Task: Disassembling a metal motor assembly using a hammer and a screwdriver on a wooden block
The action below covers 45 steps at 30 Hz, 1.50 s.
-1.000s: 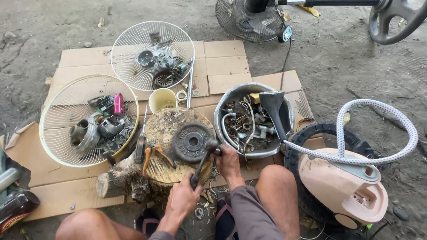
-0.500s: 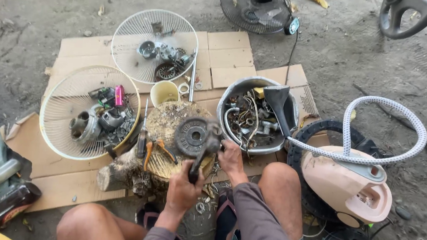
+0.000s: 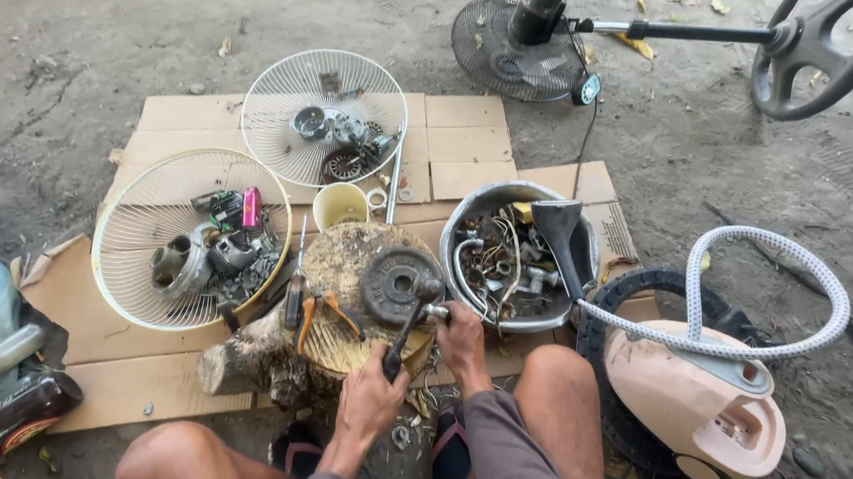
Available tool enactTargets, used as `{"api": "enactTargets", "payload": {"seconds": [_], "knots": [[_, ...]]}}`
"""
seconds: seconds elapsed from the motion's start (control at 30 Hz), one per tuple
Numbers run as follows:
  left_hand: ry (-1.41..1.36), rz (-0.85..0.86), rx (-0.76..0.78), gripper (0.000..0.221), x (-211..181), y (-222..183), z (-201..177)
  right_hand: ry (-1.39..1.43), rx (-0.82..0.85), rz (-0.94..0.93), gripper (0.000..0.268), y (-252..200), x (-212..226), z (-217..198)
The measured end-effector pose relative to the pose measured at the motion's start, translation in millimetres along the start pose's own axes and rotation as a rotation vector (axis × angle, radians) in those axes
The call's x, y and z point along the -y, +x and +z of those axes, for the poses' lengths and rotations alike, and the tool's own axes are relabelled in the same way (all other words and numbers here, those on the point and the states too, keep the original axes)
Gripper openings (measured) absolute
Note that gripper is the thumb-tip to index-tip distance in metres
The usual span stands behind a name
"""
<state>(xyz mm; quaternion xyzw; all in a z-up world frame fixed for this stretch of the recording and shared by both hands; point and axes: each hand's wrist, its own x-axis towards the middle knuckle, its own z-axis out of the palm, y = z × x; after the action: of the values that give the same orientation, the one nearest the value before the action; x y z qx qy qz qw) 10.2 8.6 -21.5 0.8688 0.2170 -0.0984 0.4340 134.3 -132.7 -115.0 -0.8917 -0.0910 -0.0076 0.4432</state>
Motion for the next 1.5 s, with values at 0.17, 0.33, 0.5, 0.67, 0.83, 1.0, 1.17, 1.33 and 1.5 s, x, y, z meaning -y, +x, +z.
{"api": "enactTargets", "payload": {"seconds": [0.17,0.33,0.5,0.67,0.83,1.0,1.17,1.33,1.5], "knots": [[0.027,-0.186,0.009,0.011,27.6,11.0,1.6,0.156,-0.090,0.203,0.017,31.3,6.7,-0.4],[-0.022,-0.306,-0.029,0.019,30.8,10.0,-14.9,0.209,0.139,0.361,0.038,78.0,27.9,-2.8],[0.113,-0.265,-0.039,0.025,35.6,5.2,-11.4,0.185,0.100,0.314,0.017,91.2,10.9,37.4],[0.073,-0.294,-0.026,0.025,39.5,10.7,-13.4,0.133,0.080,0.371,0.020,95.7,26.8,35.6],[-0.168,-0.517,0.083,0.017,15.2,-18.6,-62.5,0.068,0.292,0.312,0.022,63.9,47.6,29.5],[-0.195,-0.524,0.121,0.017,-3.0,-29.4,-83.5,0.045,0.249,0.159,0.061,44.1,51.4,29.0],[-0.197,-0.495,0.075,0.020,11.2,-27.6,-66.8,-0.062,0.150,-0.025,0.047,34.5,41.1,31.9],[-0.255,-0.517,0.087,0.020,15.5,-27.2,-66.2,-0.249,0.196,-0.149,0.029,21.0,44.5,24.6],[-0.145,-0.446,0.040,0.026,29.2,-21.2,-58.7,-0.149,0.260,-0.077,0.024,19.0,43.1,21.0]]}}
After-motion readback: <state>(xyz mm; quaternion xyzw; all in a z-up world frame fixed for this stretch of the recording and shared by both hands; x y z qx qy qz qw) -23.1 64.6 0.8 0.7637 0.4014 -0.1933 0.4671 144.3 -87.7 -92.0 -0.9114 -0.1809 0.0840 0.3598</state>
